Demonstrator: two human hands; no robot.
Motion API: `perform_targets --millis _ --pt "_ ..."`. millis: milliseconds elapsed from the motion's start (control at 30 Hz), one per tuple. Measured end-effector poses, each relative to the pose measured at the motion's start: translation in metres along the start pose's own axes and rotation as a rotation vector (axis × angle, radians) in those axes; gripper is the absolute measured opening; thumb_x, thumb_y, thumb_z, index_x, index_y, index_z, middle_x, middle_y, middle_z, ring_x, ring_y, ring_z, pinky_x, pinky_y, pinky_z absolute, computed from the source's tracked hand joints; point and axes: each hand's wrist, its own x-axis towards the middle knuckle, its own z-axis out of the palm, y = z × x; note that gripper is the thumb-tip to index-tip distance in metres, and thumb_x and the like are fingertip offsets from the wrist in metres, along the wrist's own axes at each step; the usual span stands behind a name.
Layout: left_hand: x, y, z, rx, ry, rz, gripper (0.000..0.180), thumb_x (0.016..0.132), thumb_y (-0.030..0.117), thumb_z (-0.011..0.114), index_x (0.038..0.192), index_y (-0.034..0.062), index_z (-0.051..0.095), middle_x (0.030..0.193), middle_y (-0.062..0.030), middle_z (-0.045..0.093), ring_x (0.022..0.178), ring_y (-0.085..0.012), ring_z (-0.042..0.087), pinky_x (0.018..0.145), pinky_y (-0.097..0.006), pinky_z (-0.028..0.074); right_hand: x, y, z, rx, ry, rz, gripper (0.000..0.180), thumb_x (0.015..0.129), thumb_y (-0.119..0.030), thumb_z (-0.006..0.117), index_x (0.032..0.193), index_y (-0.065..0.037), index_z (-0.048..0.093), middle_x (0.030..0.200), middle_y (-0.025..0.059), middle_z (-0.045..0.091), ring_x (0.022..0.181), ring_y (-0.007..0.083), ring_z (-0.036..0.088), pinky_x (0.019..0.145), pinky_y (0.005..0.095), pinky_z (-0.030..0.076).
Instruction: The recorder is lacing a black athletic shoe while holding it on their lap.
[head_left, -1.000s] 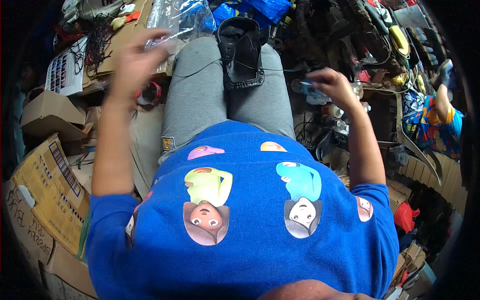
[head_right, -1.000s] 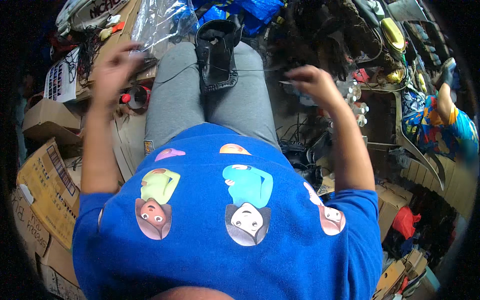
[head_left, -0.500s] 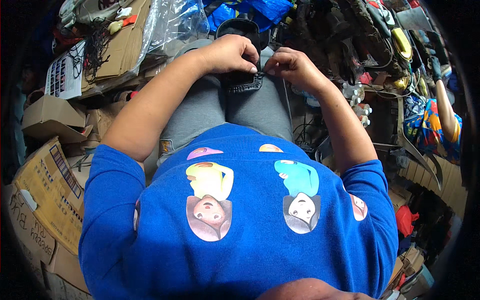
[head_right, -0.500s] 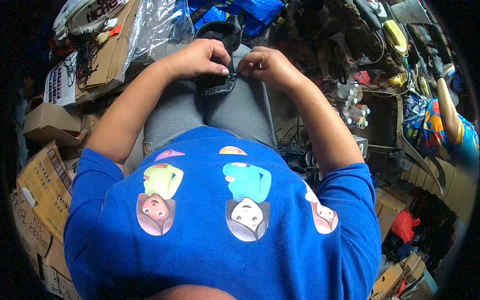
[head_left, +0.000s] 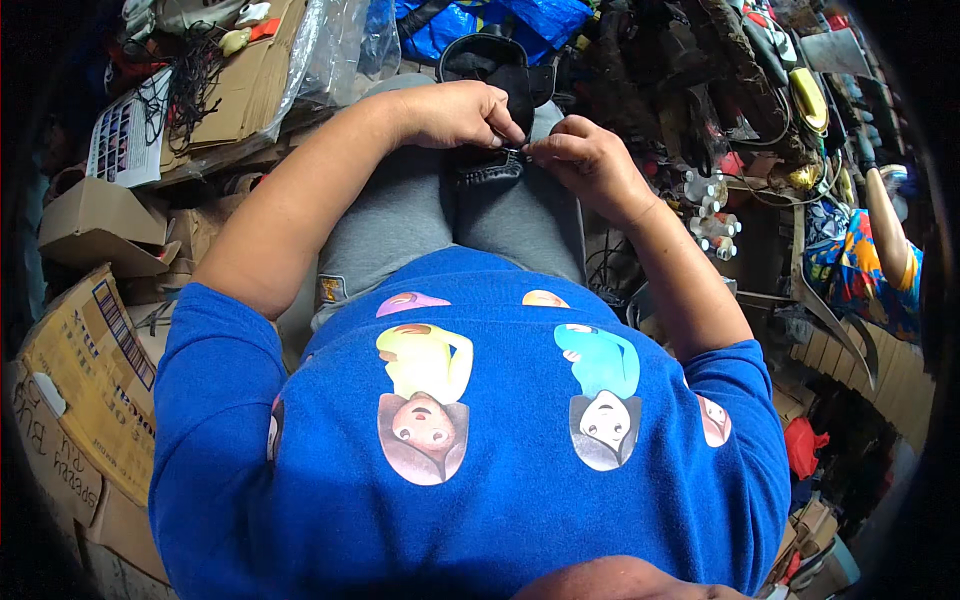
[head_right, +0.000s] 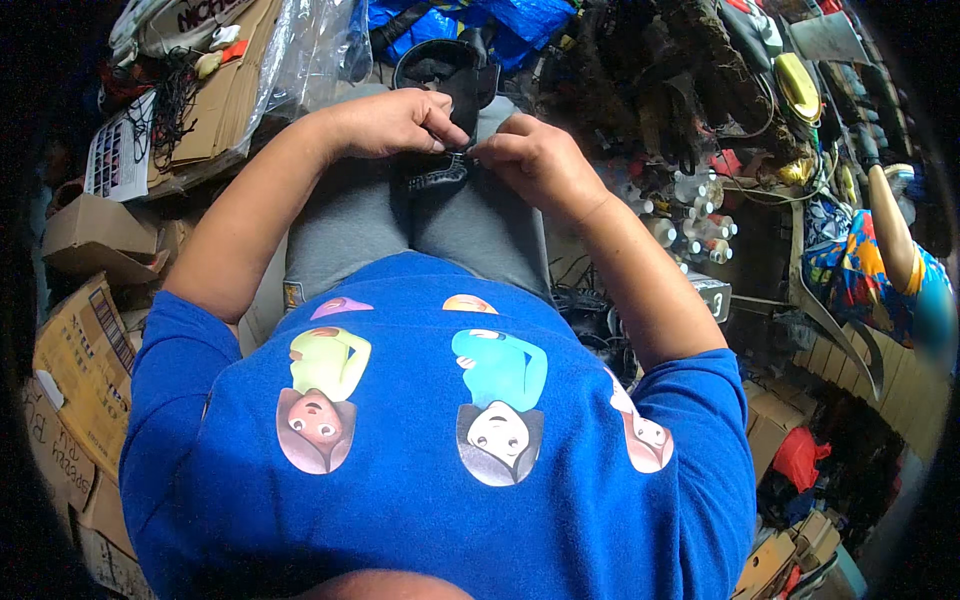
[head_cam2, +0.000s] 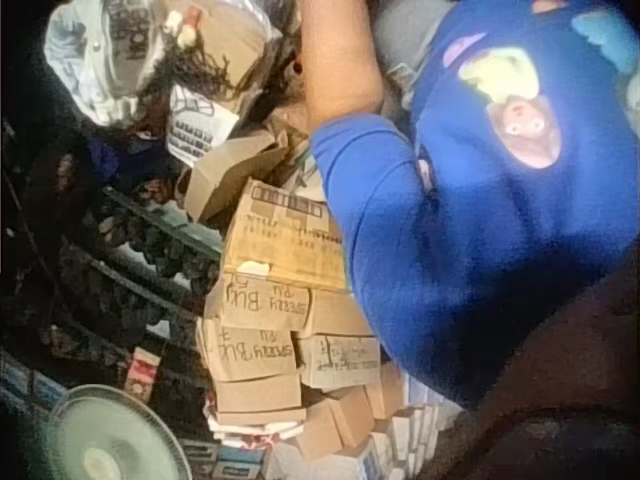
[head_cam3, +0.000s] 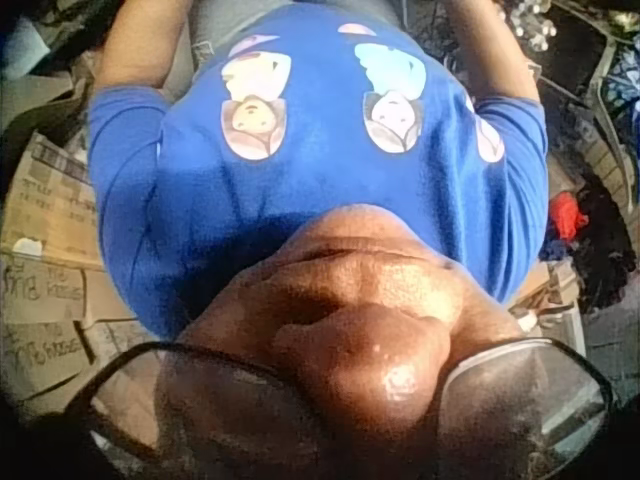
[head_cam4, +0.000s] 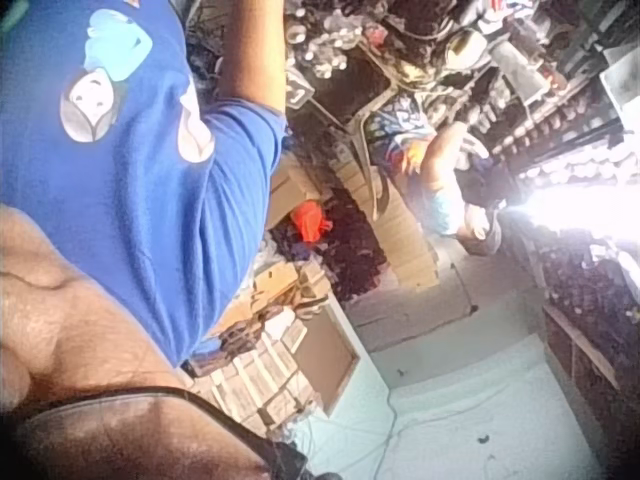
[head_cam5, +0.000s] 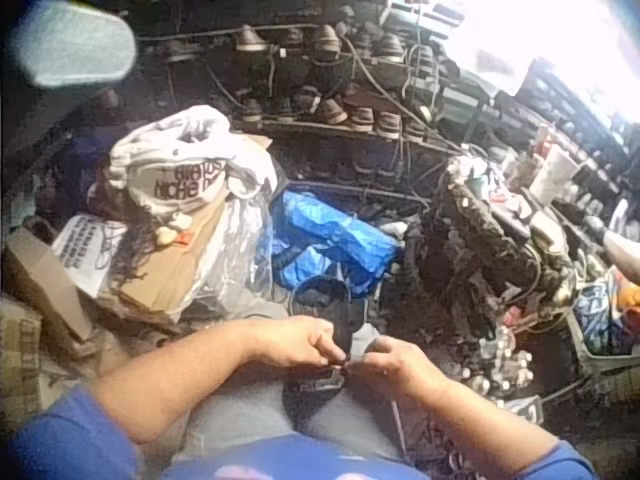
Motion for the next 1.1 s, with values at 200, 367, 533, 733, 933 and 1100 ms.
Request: perform_targets --millis 200,367,533,733,933,1100 --pt "-0.001 0.002 0.001 0.031 -0.028 -0.03 0.035 0.081 0.01 0.057 0.114 0.0025 0.063 0.084 -0.0094 0.046 0.085 -0.0221 0.049 0.08 -0.029 0.039 0.017 -0.03 -0.013 -0.428 -0.237 -0.065 0.012 0.078 -0.008 0.056 0.085 -0.011 0.065 0.083 0.0098 0.06 0.077 0.0274 0.062 0.069 0.039 0.048" --pt "-0.004 -0.001 0.002 0.118 0.063 0.09 0.029 0.076 0.003 0.062 0.105 0.003 0.066 0.089 -0.0113 0.053 0.088 -0.0229 0.055 0.081 -0.032 0.043 0.025 -0.055 -0.002 -0.716 -0.307 -0.077 0.013 0.079 -0.013 0.051 0.082 -0.007 0.062 0.082 0.011 0.059 0.079 0.0273 0.061 0.073 0.0393 0.046" --pt "0.003 -0.008 -0.003 0.045 0.187 0.025 0.024 0.068 0.002 0.071 0.092 0.0025 0.067 0.088 -0.0093 0.058 0.084 -0.0217 0.059 0.075 -0.032 0.047 0.029 -0.038 -0.008 -0.499 -0.226 -0.064 0.016 0.076 -0.008 0.053 0.087 -0.008 0.063 0.081 0.0125 0.058 0.078 0.03 0.06 0.071 0.0398 0.048" --pt "0.016 -0.015 -0.003 0.134 0.274 0.102 0.029 0.062 0.009 0.077 0.088 0.0043 0.066 0.091 -0.0084 0.057 0.091 -0.0222 0.059 0.078 -0.033 0.048 0.032 -0.014 0.006 -0.265 -0.16 0.021 0.019 0.079 -0.007 0.06 0.096 -0.01 0.069 0.083 0.0115 0.059 0.076 0.0281 0.061 0.069 0.0356 0.049" --pt "-0.046 0.011 0.038 0.198 0.602 -0.133 0.044 0.076 0.015 0.068 0.116 0.0064 0.053 0.109 -0.0167 0.059 0.101 -0.0352 0.057 0.087 -0.04 0.046 0.011 0.009 -0.008 0.337 -0.145 0.372 0.019 0.084 -0.022 0.065 0.091 -0.004 0.065 0.076 0.0009 0.058 0.071 0.0109 0.055 0.066 0.026 0.045" --pt "-0.117 0.028 0.003 0.15 0.276 -0.372 0.03 0.081 0.01 0.062 0.11 0.0032 0.061 0.098 -0.018 0.064 0.09 -0.0319 0.061 0.083 -0.039 0.047 -0.036 0.024 -0.046 1.45 0.379 0.509 0.023 0.087 -0.024 0.062 0.096 -0.003 0.063 0.077 -0.0024 0.057 0.07 0.0073 0.05 0.068 0.0234 0.043"
